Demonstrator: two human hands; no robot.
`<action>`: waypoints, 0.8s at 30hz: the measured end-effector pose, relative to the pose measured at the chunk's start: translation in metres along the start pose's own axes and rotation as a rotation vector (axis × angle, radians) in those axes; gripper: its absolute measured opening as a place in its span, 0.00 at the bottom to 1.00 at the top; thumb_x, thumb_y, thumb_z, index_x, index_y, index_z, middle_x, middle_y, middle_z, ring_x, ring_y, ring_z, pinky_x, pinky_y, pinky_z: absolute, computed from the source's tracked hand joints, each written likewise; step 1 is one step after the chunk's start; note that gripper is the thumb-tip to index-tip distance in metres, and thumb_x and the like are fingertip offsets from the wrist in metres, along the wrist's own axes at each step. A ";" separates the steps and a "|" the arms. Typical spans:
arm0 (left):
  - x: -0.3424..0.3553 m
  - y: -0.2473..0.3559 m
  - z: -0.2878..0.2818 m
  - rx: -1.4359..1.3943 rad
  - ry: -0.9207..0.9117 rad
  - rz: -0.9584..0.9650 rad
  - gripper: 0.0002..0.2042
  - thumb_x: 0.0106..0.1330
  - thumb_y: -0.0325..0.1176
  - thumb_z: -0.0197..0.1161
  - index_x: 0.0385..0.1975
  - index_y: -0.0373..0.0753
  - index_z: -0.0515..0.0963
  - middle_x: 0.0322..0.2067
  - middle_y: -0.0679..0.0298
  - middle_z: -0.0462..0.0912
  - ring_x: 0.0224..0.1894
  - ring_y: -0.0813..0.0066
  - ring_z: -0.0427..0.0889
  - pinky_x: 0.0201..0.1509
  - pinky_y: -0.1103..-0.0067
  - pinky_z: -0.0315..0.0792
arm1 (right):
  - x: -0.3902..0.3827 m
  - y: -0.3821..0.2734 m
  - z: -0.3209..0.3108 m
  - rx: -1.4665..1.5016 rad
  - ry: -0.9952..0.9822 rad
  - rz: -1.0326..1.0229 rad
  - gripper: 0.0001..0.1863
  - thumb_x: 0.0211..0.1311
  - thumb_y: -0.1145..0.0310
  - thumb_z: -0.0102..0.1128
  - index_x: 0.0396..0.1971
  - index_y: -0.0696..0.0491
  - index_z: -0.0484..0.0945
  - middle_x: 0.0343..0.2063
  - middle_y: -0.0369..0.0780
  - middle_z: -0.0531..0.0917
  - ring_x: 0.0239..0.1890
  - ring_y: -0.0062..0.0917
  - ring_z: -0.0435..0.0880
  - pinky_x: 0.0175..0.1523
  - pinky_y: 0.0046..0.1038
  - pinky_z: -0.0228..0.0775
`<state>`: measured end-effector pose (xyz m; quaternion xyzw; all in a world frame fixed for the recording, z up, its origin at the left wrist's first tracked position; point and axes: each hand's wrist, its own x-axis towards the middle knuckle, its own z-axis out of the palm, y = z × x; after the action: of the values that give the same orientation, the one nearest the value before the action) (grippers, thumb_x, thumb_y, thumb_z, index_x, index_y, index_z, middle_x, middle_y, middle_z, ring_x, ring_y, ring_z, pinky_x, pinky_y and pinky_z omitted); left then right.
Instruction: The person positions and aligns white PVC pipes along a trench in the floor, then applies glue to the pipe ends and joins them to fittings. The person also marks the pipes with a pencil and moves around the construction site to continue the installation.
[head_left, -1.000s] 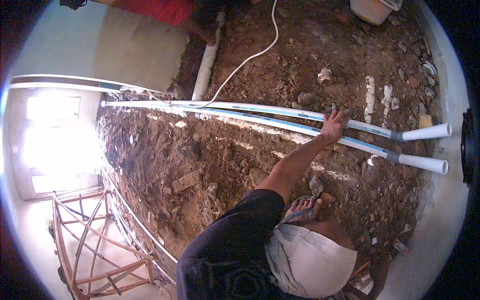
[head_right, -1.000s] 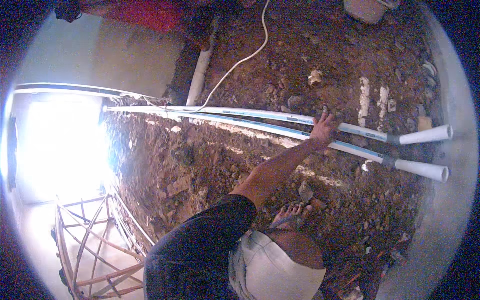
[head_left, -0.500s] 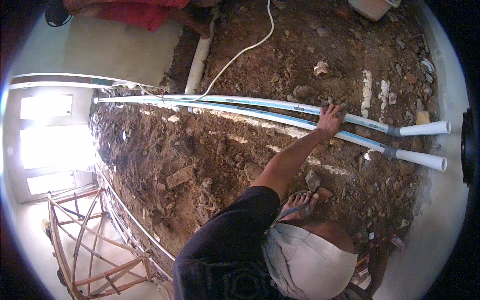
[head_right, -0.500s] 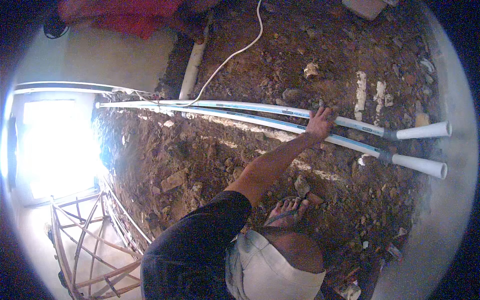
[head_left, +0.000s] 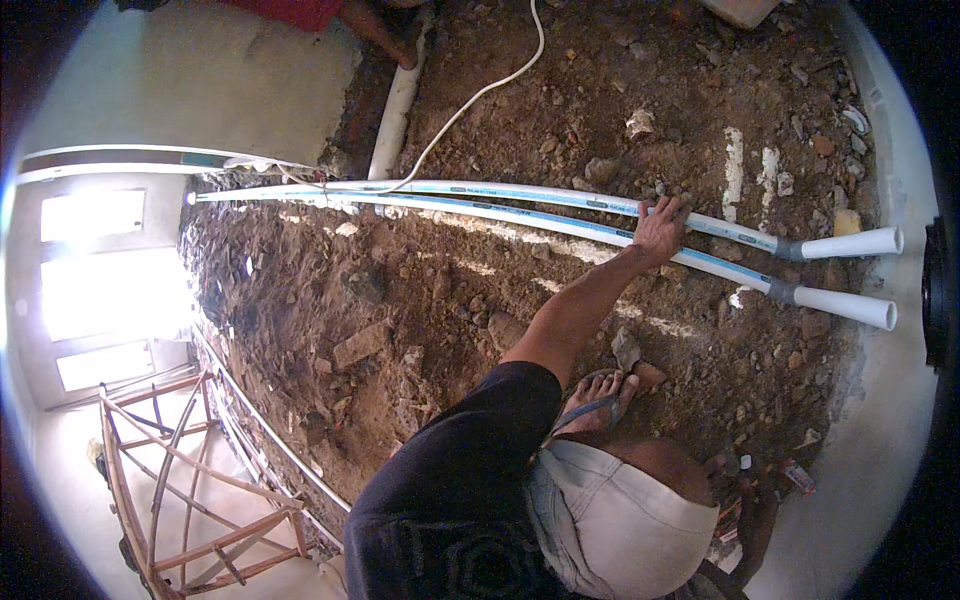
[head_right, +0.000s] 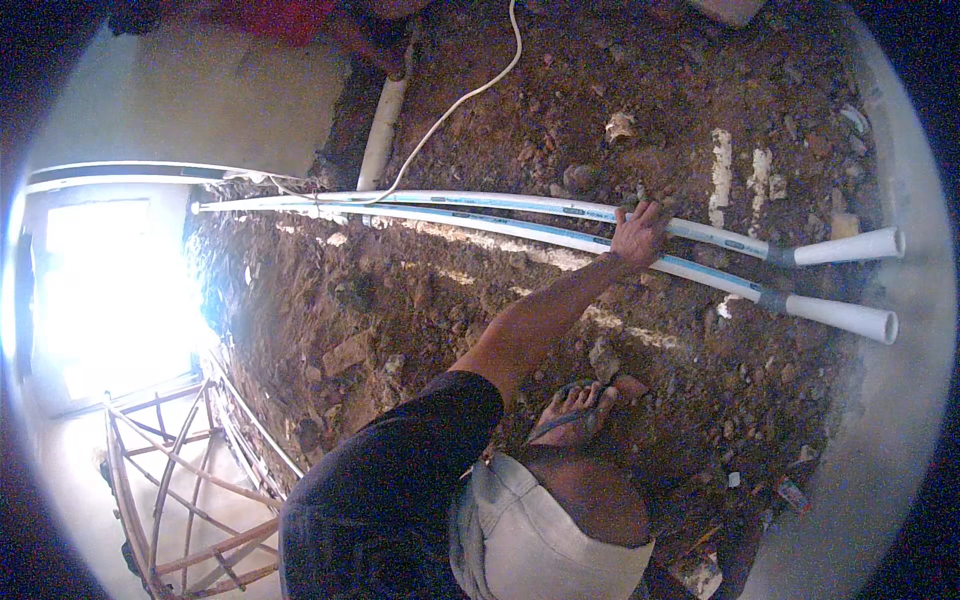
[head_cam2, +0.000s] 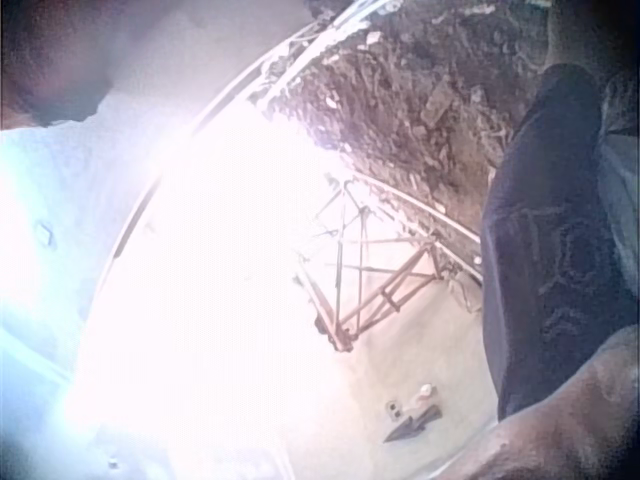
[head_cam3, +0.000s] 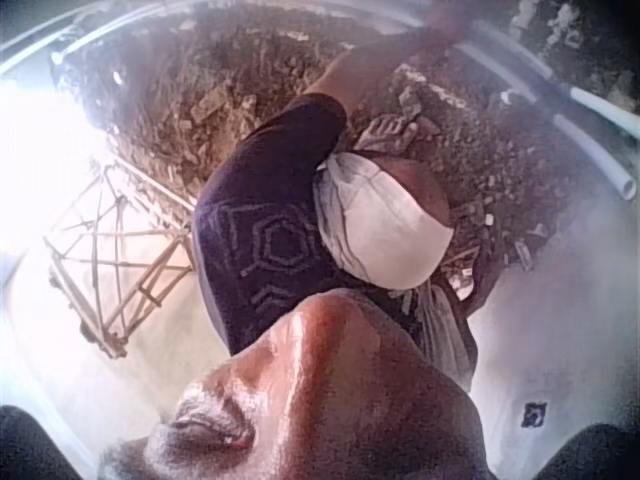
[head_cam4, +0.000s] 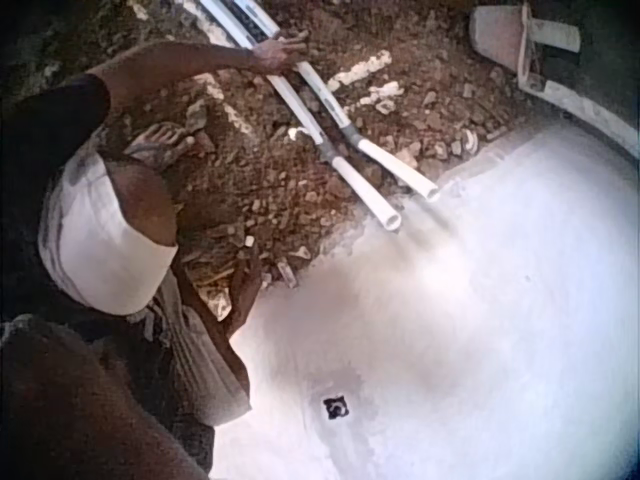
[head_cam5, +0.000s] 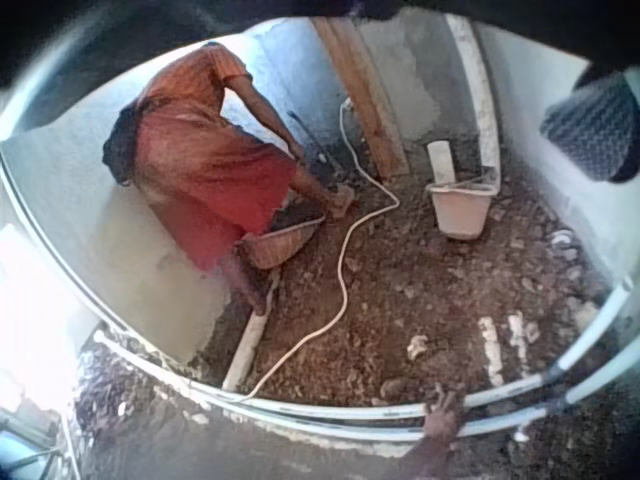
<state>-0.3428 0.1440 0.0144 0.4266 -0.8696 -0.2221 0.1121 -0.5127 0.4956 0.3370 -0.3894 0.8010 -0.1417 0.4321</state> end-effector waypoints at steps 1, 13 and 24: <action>0.002 0.004 0.000 -0.011 -0.045 -0.021 0.23 0.66 0.39 0.56 0.60 0.40 0.68 0.60 0.58 0.62 0.65 0.58 0.57 0.64 0.51 0.50 | 0.000 0.004 -0.001 0.007 0.007 -0.008 0.19 0.68 0.63 0.55 0.55 0.54 0.74 0.47 0.45 0.81 0.48 0.29 0.78 0.51 0.35 0.69; -0.014 0.017 -0.008 -0.028 -0.060 -0.004 0.37 0.69 0.54 0.45 0.69 0.33 0.49 0.70 0.52 0.50 0.71 0.54 0.51 0.72 0.62 0.45 | 0.028 0.031 0.010 0.004 -0.014 0.054 0.15 0.67 0.63 0.57 0.48 0.56 0.76 0.42 0.46 0.82 0.41 0.29 0.78 0.46 0.35 0.70; -0.045 0.016 -0.019 0.110 -0.009 -0.049 0.42 0.68 0.62 0.39 0.71 0.36 0.39 0.72 0.54 0.40 0.74 0.55 0.34 0.76 0.60 0.31 | 0.045 0.022 0.031 -0.027 -0.059 0.030 0.14 0.66 0.62 0.58 0.43 0.57 0.78 0.37 0.46 0.82 0.37 0.29 0.78 0.43 0.34 0.70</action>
<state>-0.3192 0.1834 0.0382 0.4524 -0.8701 -0.1787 0.0792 -0.5136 0.4795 0.2806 -0.3871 0.7955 -0.1130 0.4523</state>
